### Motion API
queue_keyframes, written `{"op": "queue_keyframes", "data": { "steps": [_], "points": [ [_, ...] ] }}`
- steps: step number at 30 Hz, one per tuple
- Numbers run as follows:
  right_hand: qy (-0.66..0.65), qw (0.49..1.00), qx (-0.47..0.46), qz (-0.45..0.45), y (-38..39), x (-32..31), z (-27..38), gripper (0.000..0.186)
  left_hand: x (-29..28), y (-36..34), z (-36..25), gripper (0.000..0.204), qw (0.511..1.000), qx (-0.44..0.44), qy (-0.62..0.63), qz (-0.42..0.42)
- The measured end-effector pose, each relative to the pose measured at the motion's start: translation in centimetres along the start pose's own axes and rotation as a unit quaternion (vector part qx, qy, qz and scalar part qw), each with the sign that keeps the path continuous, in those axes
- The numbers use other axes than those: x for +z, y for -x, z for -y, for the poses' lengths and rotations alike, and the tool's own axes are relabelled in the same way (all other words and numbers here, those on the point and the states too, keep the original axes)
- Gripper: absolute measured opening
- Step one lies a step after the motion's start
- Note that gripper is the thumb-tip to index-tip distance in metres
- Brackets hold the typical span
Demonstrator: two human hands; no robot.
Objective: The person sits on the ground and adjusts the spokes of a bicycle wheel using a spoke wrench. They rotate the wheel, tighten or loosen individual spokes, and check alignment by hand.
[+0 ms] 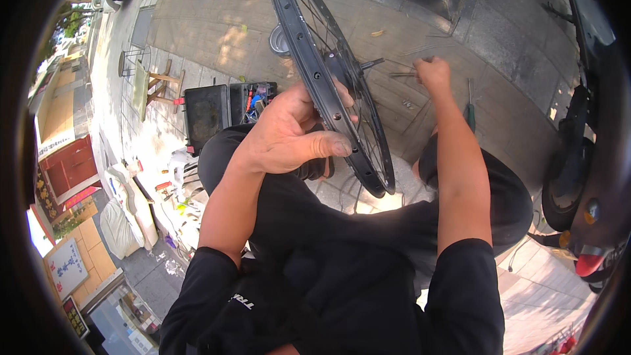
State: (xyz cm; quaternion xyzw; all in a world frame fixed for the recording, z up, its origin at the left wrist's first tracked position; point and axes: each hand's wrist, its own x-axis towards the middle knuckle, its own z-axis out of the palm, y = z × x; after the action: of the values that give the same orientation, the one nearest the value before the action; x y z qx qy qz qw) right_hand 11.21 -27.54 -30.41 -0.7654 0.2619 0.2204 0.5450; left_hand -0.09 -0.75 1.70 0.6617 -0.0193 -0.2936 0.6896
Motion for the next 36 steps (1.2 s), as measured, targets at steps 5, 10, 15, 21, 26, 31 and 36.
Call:
{"op": "queue_keyframes", "data": {
  "steps": [5,10,15,21,26,31,36],
  "points": [
    [0.041,0.974,-0.225,0.013,9.3,-7.0,16.7,0.035,0.7,-1.6,2.0,0.070,0.992,0.080,-0.092,0.046],
    [0.086,0.925,-0.366,0.046,24.1,-10.0,20.9,0.038,0.8,-2.3,2.4,0.062,0.992,0.117,-0.034,0.042],
    [0.096,0.900,-0.423,0.053,30.5,-9.7,18.4,0.030,1.3,-2.6,1.0,0.061,0.993,0.106,0.003,0.043],
    [0.133,0.873,-0.462,0.079,30.0,-8.2,17.9,0.025,0.5,-2.6,3.6,0.055,0.988,0.144,0.049,0.035],
    [0.184,0.852,-0.483,0.082,30.2,-7.9,19.1,0.022,1.1,-2.4,3.9,0.062,0.986,0.156,0.061,0.023],
    [0.230,0.833,-0.497,0.081,30.3,-8.1,20.1,0.019,1.1,-3.3,4.6,0.064,0.984,0.171,0.044,0.033],
    [0.257,0.839,-0.476,0.058,31.3,-8.0,21.0,0.016,1.4,-3.6,4.1,0.068,0.981,0.184,0.038,0.040]
  ]
}}
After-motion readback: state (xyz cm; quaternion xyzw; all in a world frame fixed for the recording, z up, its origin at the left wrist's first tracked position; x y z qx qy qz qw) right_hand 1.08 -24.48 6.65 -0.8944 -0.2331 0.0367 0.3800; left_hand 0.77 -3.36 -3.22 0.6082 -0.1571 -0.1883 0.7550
